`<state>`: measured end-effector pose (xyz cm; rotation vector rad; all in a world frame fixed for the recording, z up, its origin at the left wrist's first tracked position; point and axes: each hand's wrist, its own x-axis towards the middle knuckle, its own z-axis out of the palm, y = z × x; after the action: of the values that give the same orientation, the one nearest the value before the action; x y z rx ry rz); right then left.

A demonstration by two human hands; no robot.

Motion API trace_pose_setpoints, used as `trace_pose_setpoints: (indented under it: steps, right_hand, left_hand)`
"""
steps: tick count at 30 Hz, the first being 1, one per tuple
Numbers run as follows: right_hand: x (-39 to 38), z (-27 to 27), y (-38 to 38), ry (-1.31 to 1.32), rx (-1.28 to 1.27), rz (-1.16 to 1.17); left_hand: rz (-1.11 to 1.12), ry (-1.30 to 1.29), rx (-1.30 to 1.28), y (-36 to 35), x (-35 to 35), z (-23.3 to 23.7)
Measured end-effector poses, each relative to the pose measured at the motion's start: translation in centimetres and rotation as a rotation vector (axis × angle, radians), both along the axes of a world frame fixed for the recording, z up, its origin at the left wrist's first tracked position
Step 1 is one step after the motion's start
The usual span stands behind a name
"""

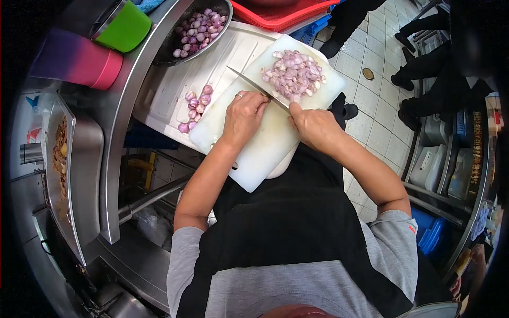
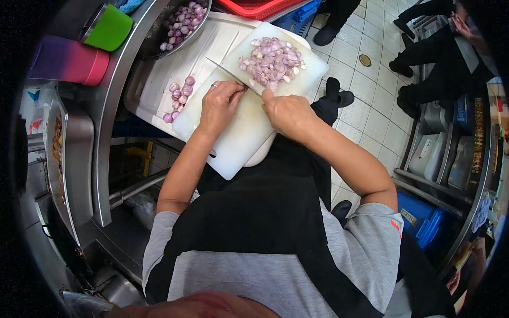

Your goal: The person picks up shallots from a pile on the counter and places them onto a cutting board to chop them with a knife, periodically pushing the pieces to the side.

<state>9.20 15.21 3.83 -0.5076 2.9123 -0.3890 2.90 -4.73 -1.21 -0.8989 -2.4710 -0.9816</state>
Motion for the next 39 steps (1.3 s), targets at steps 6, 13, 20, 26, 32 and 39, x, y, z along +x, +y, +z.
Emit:
trace_pose_setpoints:
  steps: [6,13,20,26,32,39]
  right_hand:
    - [-0.1,1.9,0.1,-0.027,0.044,0.032]
    - [-0.5,-0.1,-0.1,-0.013,-0.041,-0.003]
    - [0.2,-0.2,-0.3,-0.025,-0.018,-0.018]
    - [0.0,2.0,0.1,-0.092,0.025,0.013]
    - [-0.7,-1.8,-0.3,-0.020,-0.110,-0.032]
    - [-0.3,1.8,-0.1,-0.151,-0.031,-0.006]
  left_hand:
    - [0.003,0.006,-0.009,-0.1,0.0,-0.2]
    - [0.003,0.019,-0.001,-0.1,0.1,-0.5]
    - [0.016,0.033,-0.005,0.0,0.1,-0.6]
    - [0.011,0.025,-0.013,0.0,0.2,-0.3]
    - [0.010,0.035,0.000,0.0,0.0,-0.6]
    - [0.018,0.014,-0.013,0.0,0.0,-0.7]
